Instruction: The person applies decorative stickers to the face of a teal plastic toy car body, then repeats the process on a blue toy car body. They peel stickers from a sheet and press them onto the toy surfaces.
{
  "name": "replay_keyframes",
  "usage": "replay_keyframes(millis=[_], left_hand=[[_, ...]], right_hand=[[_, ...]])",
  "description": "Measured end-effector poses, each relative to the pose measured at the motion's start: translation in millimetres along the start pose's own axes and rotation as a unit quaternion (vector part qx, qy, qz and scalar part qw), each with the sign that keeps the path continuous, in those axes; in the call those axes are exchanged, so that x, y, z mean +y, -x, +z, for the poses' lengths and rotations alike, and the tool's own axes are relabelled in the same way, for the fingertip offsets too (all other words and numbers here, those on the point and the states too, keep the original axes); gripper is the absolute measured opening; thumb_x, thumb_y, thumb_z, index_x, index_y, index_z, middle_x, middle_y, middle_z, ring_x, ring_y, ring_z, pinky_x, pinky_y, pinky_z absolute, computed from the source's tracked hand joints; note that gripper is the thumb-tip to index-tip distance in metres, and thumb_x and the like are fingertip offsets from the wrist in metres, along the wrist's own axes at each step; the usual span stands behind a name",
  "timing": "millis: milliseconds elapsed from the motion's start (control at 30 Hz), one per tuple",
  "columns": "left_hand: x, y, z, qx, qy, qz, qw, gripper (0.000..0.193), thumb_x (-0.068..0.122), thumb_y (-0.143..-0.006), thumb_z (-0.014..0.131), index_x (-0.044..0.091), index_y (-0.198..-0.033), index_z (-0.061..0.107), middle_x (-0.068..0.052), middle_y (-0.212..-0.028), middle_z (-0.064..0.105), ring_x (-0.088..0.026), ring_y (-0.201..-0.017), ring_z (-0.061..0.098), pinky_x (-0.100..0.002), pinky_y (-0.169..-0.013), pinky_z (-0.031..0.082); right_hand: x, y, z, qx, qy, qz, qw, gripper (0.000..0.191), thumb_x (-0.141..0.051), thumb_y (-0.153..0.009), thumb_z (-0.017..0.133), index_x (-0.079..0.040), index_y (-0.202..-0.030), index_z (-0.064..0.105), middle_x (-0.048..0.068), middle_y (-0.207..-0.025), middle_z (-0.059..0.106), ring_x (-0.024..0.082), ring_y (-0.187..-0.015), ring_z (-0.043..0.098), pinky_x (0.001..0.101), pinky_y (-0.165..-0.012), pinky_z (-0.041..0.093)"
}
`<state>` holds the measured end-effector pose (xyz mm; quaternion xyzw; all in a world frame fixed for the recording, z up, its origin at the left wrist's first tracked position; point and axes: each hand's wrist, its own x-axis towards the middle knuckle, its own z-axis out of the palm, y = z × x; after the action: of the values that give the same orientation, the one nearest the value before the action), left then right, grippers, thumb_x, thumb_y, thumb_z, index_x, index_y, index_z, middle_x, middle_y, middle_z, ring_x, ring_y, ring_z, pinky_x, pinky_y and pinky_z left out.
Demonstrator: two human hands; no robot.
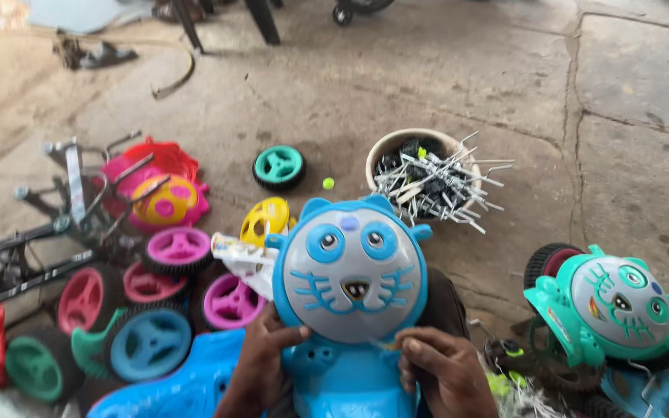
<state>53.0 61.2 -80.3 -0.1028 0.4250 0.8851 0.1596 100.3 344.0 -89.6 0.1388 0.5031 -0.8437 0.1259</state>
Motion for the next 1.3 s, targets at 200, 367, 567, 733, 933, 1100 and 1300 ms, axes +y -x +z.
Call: replay_keyframes(millis=[200,367,567,733,933,1100,1300], left_hand=[[22,7,2,0.114,-0.235,0.015,0.965,0.077,0.005,-0.07,0.079,0.001,-0.142,0.051,-0.018,-0.118,0.075,-0.028,-0.106,0.073,-0.04,-0.094,0.058],[30,8,0,0.22,-0.585,0.368,0.688,0.092,0.017,-0.059,0.09,-0.002,-0.139,0.048,-0.023,-0.136,0.056,-0.042,-0.128,0.051,-0.048,-0.108,0.039],[21,-6,4,0.078,-0.546,0.437,0.71,0.081,0.012,-0.061,0.087,0.005,-0.136,0.055,-0.023,-0.15,0.048,-0.045,-0.141,0.042,-0.053,-0.116,0.032],[21,0,-1,0.081,-0.555,0.465,0.685,0.079,0.014,-0.06,0.087,0.008,-0.133,0.057,-0.02,-0.148,0.049,-0.042,-0.141,0.042,-0.054,-0.116,0.033],[20,19,-6,0.083,-0.569,0.491,0.655,0.069,0.015,-0.061,0.088,0.012,-0.126,0.064,-0.018,-0.149,0.049,-0.042,-0.142,0.041,-0.055,-0.116,0.031],[22,21,-3,0.072,-0.576,0.498,0.644,0.065,0.019,-0.063,0.089,0.011,-0.123,0.065,-0.019,-0.148,0.051,-0.043,-0.141,0.042,-0.059,-0.116,0.028],[24,14,0,0.077,-0.565,0.489,0.66,0.06,0.024,-0.066,0.09,0.01,-0.12,0.066,-0.017,-0.147,0.052,-0.041,-0.14,0.044,-0.056,-0.116,0.031]], right_hand=[[-14,-8,56,0.038,0.067,0.032,0.996,0.03,-0.013,-0.086,0.071,0.01,-0.104,0.075,0.013,-0.066,0.066,0.02,-0.053,0.061,0.0346,-0.045,0.048],[-17,-26,82,0.068,0.122,0.026,0.99,0.03,-0.014,-0.089,0.069,0.008,-0.107,0.077,0.013,-0.067,0.066,0.018,-0.055,0.06,0.0311,-0.047,0.046],[-17,-41,89,0.016,0.104,0.063,0.993,0.031,-0.014,-0.091,0.068,0.009,-0.11,0.075,0.011,-0.072,0.067,0.017,-0.057,0.061,0.0308,-0.047,0.046],[-17,-41,98,0.006,0.093,0.099,0.991,0.036,-0.018,-0.09,0.066,0.006,-0.116,0.074,0.009,-0.072,0.066,0.017,-0.055,0.061,0.0298,-0.043,0.044],[-2,-29,97,0.031,0.066,0.082,0.994,0.035,-0.016,-0.091,0.066,0.006,-0.117,0.072,0.01,-0.073,0.066,0.017,-0.053,0.06,0.0291,-0.042,0.043],[8,-30,93,0.049,0.074,0.054,0.995,0.034,-0.015,-0.091,0.067,0.007,-0.117,0.072,0.011,-0.074,0.068,0.018,-0.052,0.061,0.0288,-0.042,0.044],[14,-32,101,0.091,0.094,0.027,0.991,0.032,-0.014,-0.091,0.068,0.007,-0.114,0.075,0.012,-0.072,0.068,0.018,-0.051,0.062,0.0286,-0.04,0.044]])
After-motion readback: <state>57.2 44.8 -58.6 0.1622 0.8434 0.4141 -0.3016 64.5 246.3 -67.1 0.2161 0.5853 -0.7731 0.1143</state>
